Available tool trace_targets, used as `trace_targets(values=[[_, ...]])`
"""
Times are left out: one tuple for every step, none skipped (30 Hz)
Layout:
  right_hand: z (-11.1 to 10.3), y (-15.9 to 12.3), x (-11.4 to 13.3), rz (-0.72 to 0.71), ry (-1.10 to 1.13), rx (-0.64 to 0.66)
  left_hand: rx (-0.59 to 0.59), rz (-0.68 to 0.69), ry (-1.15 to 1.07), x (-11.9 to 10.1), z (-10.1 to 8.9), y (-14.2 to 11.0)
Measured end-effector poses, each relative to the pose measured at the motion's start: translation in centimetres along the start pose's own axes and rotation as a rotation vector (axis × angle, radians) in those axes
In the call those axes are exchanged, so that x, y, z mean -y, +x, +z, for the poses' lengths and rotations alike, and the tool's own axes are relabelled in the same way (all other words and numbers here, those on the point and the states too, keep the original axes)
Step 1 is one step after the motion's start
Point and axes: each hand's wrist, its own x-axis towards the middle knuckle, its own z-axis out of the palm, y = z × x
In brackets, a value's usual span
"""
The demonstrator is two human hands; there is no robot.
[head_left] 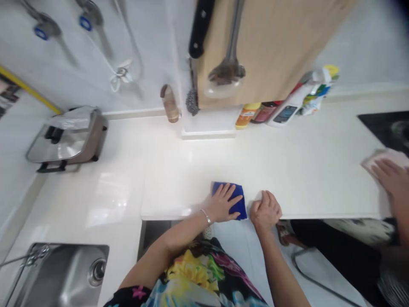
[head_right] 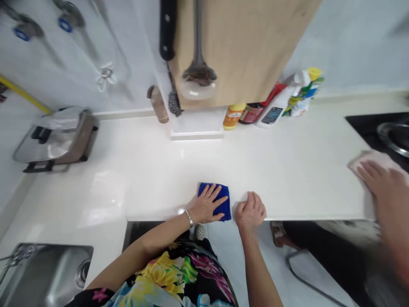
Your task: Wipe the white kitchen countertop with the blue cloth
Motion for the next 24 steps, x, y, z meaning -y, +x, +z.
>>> trace_targets(values=[[0.0, -0.2, -0.2, -0.012, 0.014, -0.007, -0.014, -0.046, 0.022, 1.1, -0.7, -1.2], [0.0, -0.4, -0.3, -0.021, 0.026, -0.019, -0.03, -0.097, 0.045, 2.3, -1.5, -2.5], [0.1, -0.5, -0.5, -0.023, 0.036, -0.033, -0.048, -0.152, 0.067, 3.6, -2.3, -4.0], [0.2, -0.6, -0.7, -0.022, 0.049, -0.048, -0.067, -0.21, 0.087, 5.1, -3.3, -5.7], [0.3, -0.8, -0.8, -0.022, 0.064, -0.061, -0.086, -0.271, 0.106, 6.5, -4.4, -7.7], [0.4, -0.8, -0.9, -0.02, 0.081, -0.071, -0.104, -0.332, 0.125, 7.9, -5.4, -9.8], [0.4, -0.9, -0.9, -0.021, 0.1, -0.078, -0.116, -0.393, 0.144, 9.1, -6.5, -12.0], [0.5, -1.0, -0.9, -0.023, 0.116, -0.082, -0.129, -0.46, 0.167, 10.1, -7.4, -14.3], [0.5, -1.0, -0.9, -0.025, 0.13, -0.083, -0.141, -0.525, 0.19, 11.0, -8.3, -16.6], [0.4, -1.1, -0.8, -0.027, 0.142, -0.082, -0.149, -0.586, 0.212, 11.8, -9.0, -18.9], [0.3, -1.1, -0.7, -0.029, 0.149, -0.08, -0.161, -0.655, 0.235, 12.3, -9.6, -21.0], [0.1, -1.1, -0.7, -0.031, 0.154, -0.078, -0.177, -0.735, 0.254, 12.8, -10.0, -23.1], [0.0, -1.1, -0.7, -0.033, 0.158, -0.076, -0.196, -0.822, 0.271, 13.0, -10.4, -25.1], [-0.1, -1.2, -0.7, -0.033, 0.161, -0.075, -0.216, -0.91, 0.284, 13.2, -10.6, -26.9], [-0.2, -1.2, -0.7, -0.034, 0.163, -0.074, -0.238, -1.001, 0.294, 13.2, -10.8, -28.6], [-0.3, -1.2, -0.7, -0.035, 0.165, -0.071, -0.262, -1.09, 0.299, 13.0, -10.8, -30.1], [-0.4, -1.2, -0.8, -0.036, 0.168, -0.068, -0.287, -1.175, 0.304, 12.6, -10.7, -31.5], [-0.4, -1.2, -0.9, -0.039, 0.17, -0.065, -0.311, -1.253, 0.309, 12.0, -10.6, -32.7], [-0.5, -1.2, -1.0, -0.042, 0.174, -0.064, -0.334, -1.322, 0.313, 11.2, -10.3, -33.7], [-0.5, -1.3, -1.2, -0.046, 0.18, -0.063, -0.356, -1.381, 0.322, 10.2, -9.8, -34.6], [-0.5, -1.3, -1.3, -0.051, 0.189, -0.064, -0.376, -1.43, 0.334, 8.9, -9.3, -35.3], [-0.5, -1.4, -1.5, -0.058, 0.197, -0.065, -0.393, -1.466, 0.351, 7.5, -8.6, -35.9], [-0.5, -1.4, -1.7, -0.068, 0.204, -0.062, -0.407, -1.492, 0.37, 5.9, -7.7, -36.4], [-0.5, -1.4, -1.8, -0.076, 0.207, -0.055, -0.417, -1.509, 0.392, 4.3, -6.8, -36.8]])
